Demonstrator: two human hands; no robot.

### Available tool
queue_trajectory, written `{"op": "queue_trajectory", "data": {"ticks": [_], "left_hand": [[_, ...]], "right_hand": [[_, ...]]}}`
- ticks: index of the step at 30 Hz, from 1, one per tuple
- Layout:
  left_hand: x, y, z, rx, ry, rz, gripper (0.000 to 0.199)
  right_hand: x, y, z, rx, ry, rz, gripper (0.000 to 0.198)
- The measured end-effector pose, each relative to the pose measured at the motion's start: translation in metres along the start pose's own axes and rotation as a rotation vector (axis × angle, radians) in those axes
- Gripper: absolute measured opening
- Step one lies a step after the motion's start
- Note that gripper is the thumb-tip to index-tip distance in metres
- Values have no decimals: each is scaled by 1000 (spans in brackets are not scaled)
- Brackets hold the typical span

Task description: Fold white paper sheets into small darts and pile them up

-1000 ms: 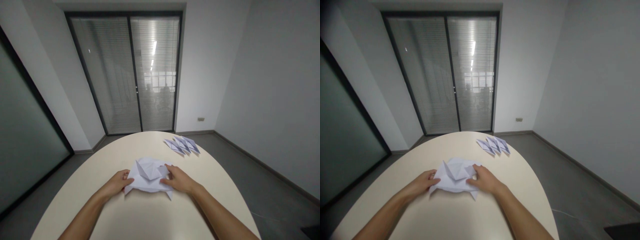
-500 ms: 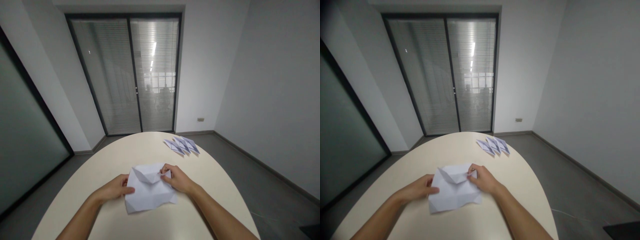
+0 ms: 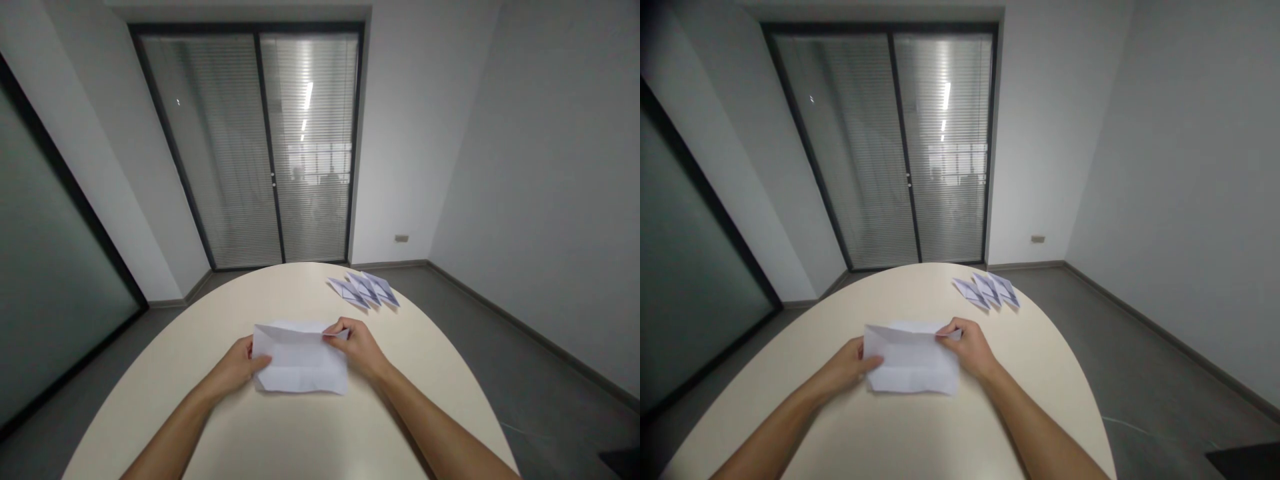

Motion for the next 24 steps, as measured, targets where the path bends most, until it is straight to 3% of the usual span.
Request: {"op": "queue_trajectory", "data": {"ticks": [3,7,12,17,20,24], "left_hand": [[-2,-6,10,115,39,-33,54],[-5,-10,12,159,-24,-61,53],[-5,-4,4,-27,-217,-45,52],[11,0,-1,-229,-189,-130,56],[21,0,-16,-335,-52,-192,50],[19,1,-39,-400,371,-193,40]], "right_hand": [[2,-1,-2,-74,-98,-6,12],[0,-3,3,15,-164,6,7],[-1,-4,4,128,-248,12,8],[1,-7,6,190,-445,0,22],[0,-10,10,260,-463,21,48],[0,-18,20,430,-554,-9,78]]}}
Point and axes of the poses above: each hand's wrist, its own y-axis towards the middle knuckle, its own z-axis out of the palm, x = y × z, the point moved 7 cm from there along y, towards the middle knuckle, and after that the axes turned 4 degrees about y, right-handed, at the moved point
